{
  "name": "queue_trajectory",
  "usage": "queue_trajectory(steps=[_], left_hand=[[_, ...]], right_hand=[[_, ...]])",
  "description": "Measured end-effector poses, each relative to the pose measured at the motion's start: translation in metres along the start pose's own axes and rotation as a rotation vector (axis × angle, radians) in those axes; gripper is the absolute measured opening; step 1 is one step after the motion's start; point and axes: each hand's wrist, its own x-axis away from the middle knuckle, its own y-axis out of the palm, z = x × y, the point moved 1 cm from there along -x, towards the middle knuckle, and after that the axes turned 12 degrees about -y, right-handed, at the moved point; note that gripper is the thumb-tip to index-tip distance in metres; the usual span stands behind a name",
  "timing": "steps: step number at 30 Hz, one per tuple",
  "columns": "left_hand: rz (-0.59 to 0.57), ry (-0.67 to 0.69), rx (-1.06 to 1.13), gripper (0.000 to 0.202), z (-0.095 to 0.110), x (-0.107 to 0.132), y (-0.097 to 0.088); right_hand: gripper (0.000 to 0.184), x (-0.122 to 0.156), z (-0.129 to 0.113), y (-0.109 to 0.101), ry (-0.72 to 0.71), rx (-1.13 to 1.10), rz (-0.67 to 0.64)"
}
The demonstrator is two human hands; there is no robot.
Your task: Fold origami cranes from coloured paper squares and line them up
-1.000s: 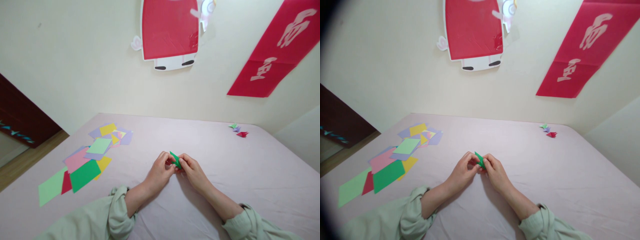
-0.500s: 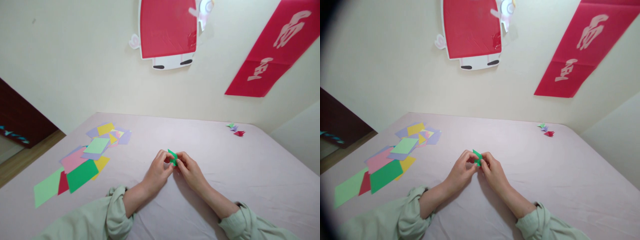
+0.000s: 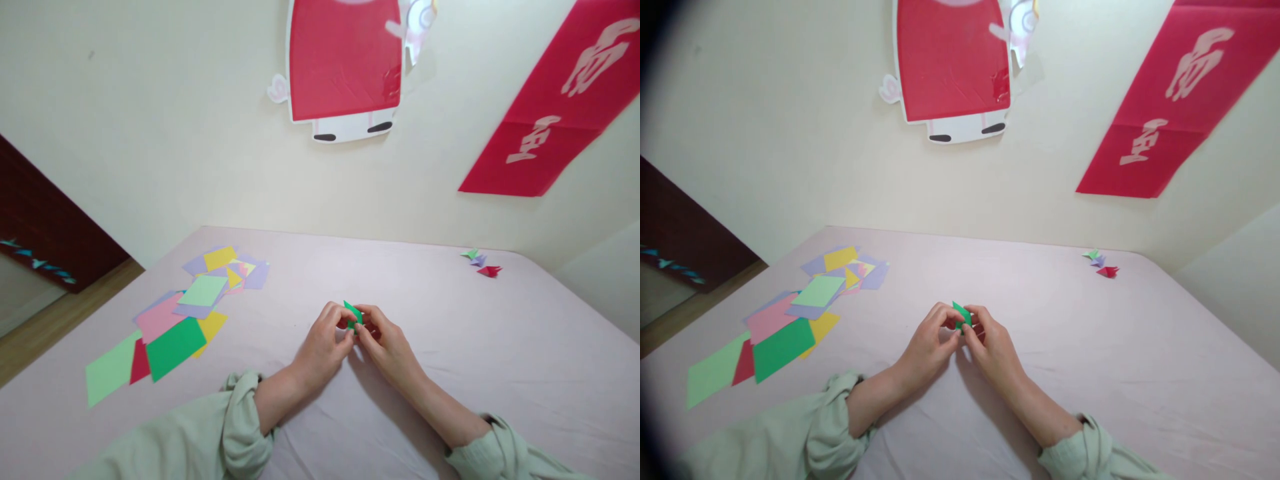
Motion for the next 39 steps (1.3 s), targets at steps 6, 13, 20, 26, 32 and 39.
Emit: queue_trajectory(steps=[6, 13, 20, 26, 32, 39], left_hand=[[-0.012, 0.031, -0.026, 0.022, 0.0001, 0.0004, -0.0002], [-0.018, 0.052, -0.034, 0.024, 0.0, 0.0011, 0.0], [-0.032, 0.073, -0.057, 0.027, 0.0006, 0.0019, 0.0001], [-0.048, 0.1, -0.082, 0.031, 0.0013, 0.0008, -0.0001], [-0.054, 0.118, -0.086, 0.032, -0.0008, 0.0021, 0.0014], [-0.058, 0.151, -0.105, 0.037, -0.0016, 0.0015, 0.0024]], right_hand=[[0.02, -0.0005, 0.001, 0.0001, -0.03, 0.037, 0.006], [0.024, 0.0007, 0.0002, 0.0001, -0.033, 0.022, 0.011], [0.021, 0.0, 0.0001, -0.0013, -0.042, 0.054, 0.018], [0.02, -0.0001, -0.0004, -0.0007, -0.041, 0.051, -0.001], [0.022, -0.0001, 0.0012, -0.0015, -0.062, 0.073, 0.014], [0.024, -0.0005, 0.0005, -0.0016, -0.053, 0.085, 0.016]])
